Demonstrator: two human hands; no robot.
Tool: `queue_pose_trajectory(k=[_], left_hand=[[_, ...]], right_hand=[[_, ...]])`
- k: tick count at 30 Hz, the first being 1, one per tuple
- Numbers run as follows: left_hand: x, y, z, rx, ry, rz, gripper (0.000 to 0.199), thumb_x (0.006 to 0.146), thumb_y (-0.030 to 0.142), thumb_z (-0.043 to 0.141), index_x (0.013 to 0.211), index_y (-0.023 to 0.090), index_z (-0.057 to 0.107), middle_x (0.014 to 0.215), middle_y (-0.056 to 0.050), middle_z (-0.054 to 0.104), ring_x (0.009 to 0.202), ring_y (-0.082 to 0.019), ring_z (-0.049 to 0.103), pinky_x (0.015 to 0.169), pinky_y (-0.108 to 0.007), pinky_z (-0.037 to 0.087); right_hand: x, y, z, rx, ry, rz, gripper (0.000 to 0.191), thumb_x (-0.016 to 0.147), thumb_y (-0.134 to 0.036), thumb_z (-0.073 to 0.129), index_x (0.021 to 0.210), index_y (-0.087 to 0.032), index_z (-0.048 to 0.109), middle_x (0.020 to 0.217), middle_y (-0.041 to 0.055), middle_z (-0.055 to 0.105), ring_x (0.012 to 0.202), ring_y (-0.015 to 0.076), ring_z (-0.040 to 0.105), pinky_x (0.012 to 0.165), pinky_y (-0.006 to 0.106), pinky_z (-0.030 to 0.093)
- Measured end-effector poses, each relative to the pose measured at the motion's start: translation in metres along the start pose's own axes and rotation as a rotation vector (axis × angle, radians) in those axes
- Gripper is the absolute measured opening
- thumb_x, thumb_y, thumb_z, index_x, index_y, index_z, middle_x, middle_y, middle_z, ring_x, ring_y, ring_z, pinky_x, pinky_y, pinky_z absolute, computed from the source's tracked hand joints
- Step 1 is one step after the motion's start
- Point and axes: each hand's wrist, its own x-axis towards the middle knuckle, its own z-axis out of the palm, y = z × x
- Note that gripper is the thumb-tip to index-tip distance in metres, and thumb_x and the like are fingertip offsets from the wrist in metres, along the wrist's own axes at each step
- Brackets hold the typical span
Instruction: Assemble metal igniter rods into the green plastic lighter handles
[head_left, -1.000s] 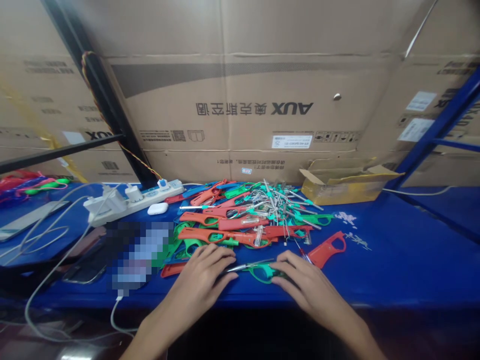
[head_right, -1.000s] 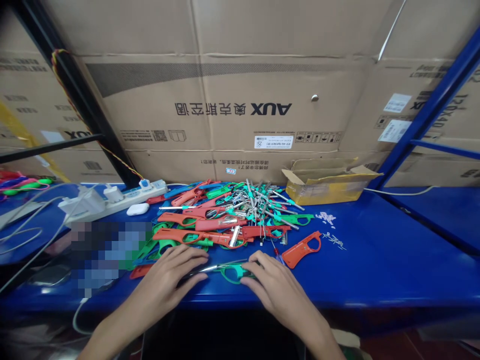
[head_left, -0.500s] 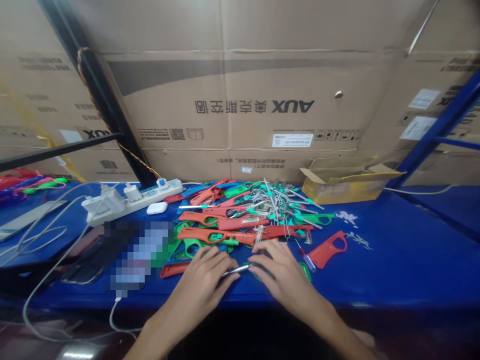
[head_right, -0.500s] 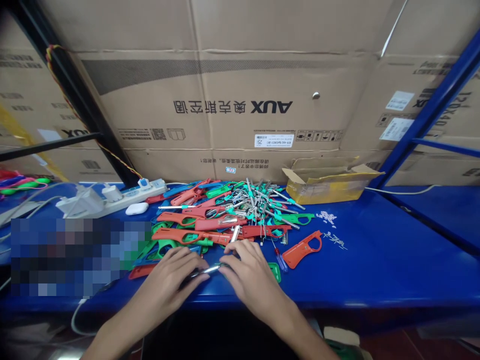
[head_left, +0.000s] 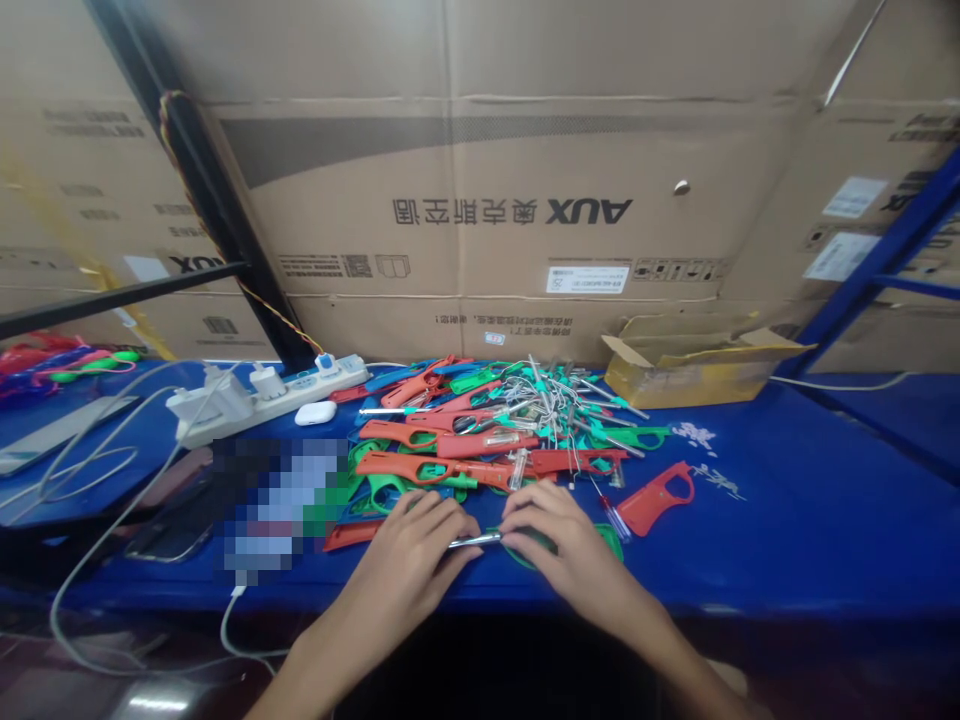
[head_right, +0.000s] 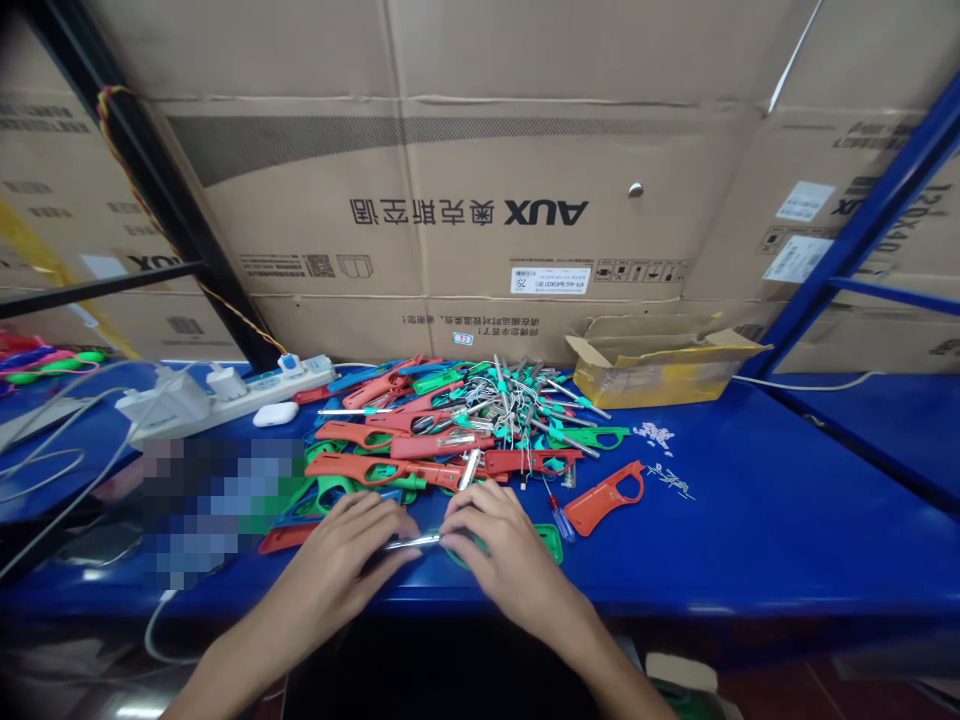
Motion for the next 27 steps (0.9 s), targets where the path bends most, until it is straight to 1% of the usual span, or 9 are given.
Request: queue_pose_trajectory(k=[4,8,12,18,22,27], left_hand=[[0.0002,-0.0018,0.0015,0.003,-0.009,0.029,0.013,0.107,0.028,0.053,0.106,0.023,0.064,0.099,-0.001,0.070,0.092,-0.022,0.061,0.090,-0.040,0.042],[0.0006,-0.0026,0.0024,0.017,0.001,0.058,0.016,0.108,0.028,0.051,0.108,0.022,0.066,0.098,-0.001,0.070,0.091,-0.022,0.060,0.089,-0.040,0.041],[0.0008,-0.0003,0.0029,0.036,0.004,0.059,0.018,0.109,0.027,0.050,0.110,0.022,0.067,0.096,-0.002,0.070,0.090,-0.022,0.059,0.087,-0.039,0.042],[0.0020,0.0024,0.0046,0.083,0.063,0.054,0.023,0.109,0.024,0.048,0.110,0.021,0.070,0.099,-0.005,0.068,0.090,-0.023,0.059,0.081,-0.037,0.043],[0.0013,-0.0004,0.0070,0.123,0.091,0.071,0.026,0.109,0.022,0.047,0.115,0.022,0.072,0.101,-0.005,0.067,0.091,-0.022,0.059,0.081,-0.036,0.043],[-0.0001,-0.0025,0.0088,0.132,0.070,0.068,0.028,0.110,0.024,0.044,0.114,0.021,0.072,0.101,-0.005,0.066,0.091,-0.023,0.058,0.081,-0.037,0.042]], right_hand=[[-0.0006,0.0011,0.0005,0.039,0.011,0.002,0.011,0.102,-0.025,0.062,0.094,-0.023,0.069,0.104,0.0024,0.070,0.101,0.0196,0.062,0.092,0.036,0.047],[-0.0004,0.0016,0.0003,0.027,0.006,-0.011,0.012,0.101,-0.024,0.062,0.092,-0.023,0.070,0.103,0.0022,0.071,0.099,0.0194,0.063,0.091,0.036,0.046],[-0.0006,0.0009,-0.0001,-0.006,0.014,-0.024,0.013,0.101,-0.021,0.063,0.093,-0.023,0.073,0.103,0.0023,0.071,0.098,0.0192,0.063,0.091,0.036,0.046],[-0.0021,0.0003,-0.0005,-0.053,0.002,-0.030,0.010,0.098,-0.018,0.065,0.099,-0.023,0.074,0.108,0.0029,0.070,0.102,0.0198,0.062,0.093,0.036,0.047],[-0.0024,0.0005,0.0004,-0.127,0.002,-0.071,0.009,0.098,-0.020,0.067,0.102,-0.022,0.074,0.109,0.0041,0.070,0.103,0.0210,0.061,0.095,0.038,0.046],[-0.0040,-0.0005,0.0018,-0.212,0.016,-0.144,0.013,0.099,-0.027,0.065,0.108,-0.020,0.073,0.111,0.0058,0.070,0.104,0.0225,0.061,0.096,0.042,0.047]])
